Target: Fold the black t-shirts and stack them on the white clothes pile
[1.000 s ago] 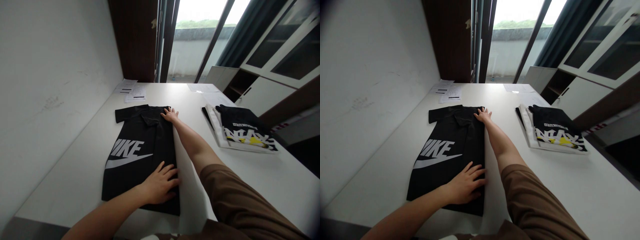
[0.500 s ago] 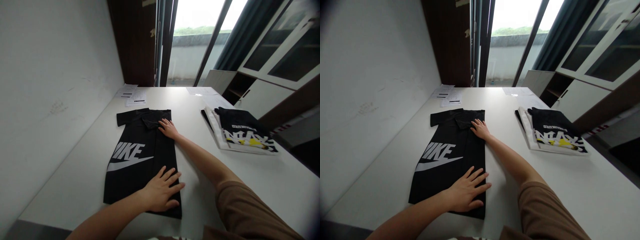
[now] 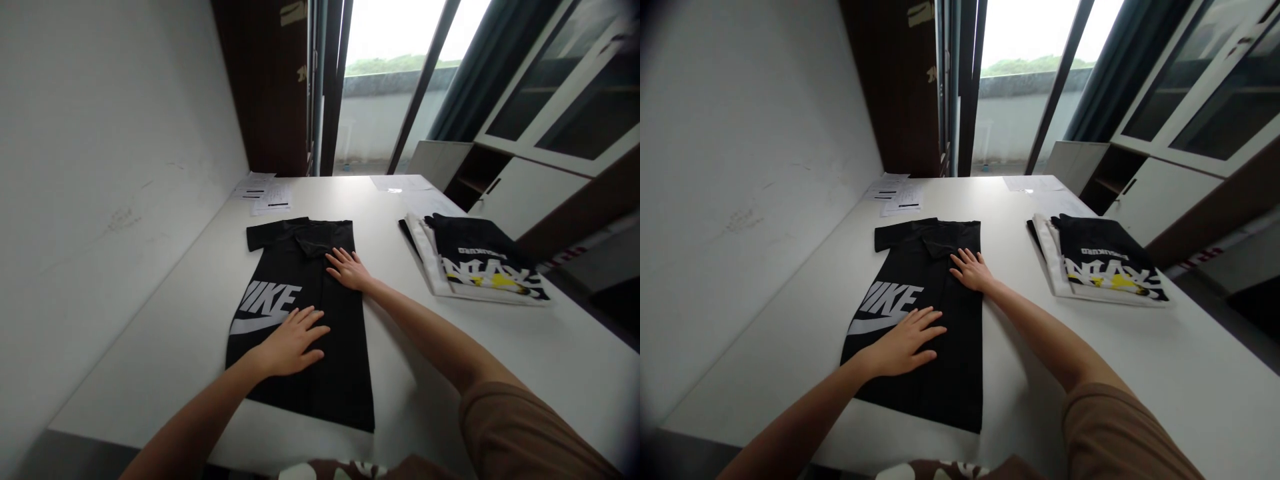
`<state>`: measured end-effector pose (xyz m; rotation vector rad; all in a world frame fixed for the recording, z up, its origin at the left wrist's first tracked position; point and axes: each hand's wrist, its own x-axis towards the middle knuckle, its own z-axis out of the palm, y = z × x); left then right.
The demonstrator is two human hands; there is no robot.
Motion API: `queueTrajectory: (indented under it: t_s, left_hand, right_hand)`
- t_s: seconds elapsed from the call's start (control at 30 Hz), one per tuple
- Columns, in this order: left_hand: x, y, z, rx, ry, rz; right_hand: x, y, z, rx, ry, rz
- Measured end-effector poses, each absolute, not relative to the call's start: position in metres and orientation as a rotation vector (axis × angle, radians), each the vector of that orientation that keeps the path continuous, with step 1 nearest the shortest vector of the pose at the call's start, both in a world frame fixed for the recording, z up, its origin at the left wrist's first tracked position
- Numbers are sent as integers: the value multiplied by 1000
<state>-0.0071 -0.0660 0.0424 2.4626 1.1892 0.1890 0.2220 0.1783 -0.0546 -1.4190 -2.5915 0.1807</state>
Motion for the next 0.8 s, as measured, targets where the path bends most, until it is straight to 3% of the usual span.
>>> queueTrajectory:
  t_s: [0.4, 0.53, 0.8]
  left_hand:
    - [-62, -60, -3, 2384, 1735, 295]
    - [-60, -60, -11, 2406, 1761, 347]
    - [-93, -48, 9, 2237, 2068, 336]
  right_hand:
    - [267, 223, -37, -1679, -2481, 212]
    - [222, 242, -17, -1747, -2311, 167]
    - [60, 247, -8, -1225, -2516, 141]
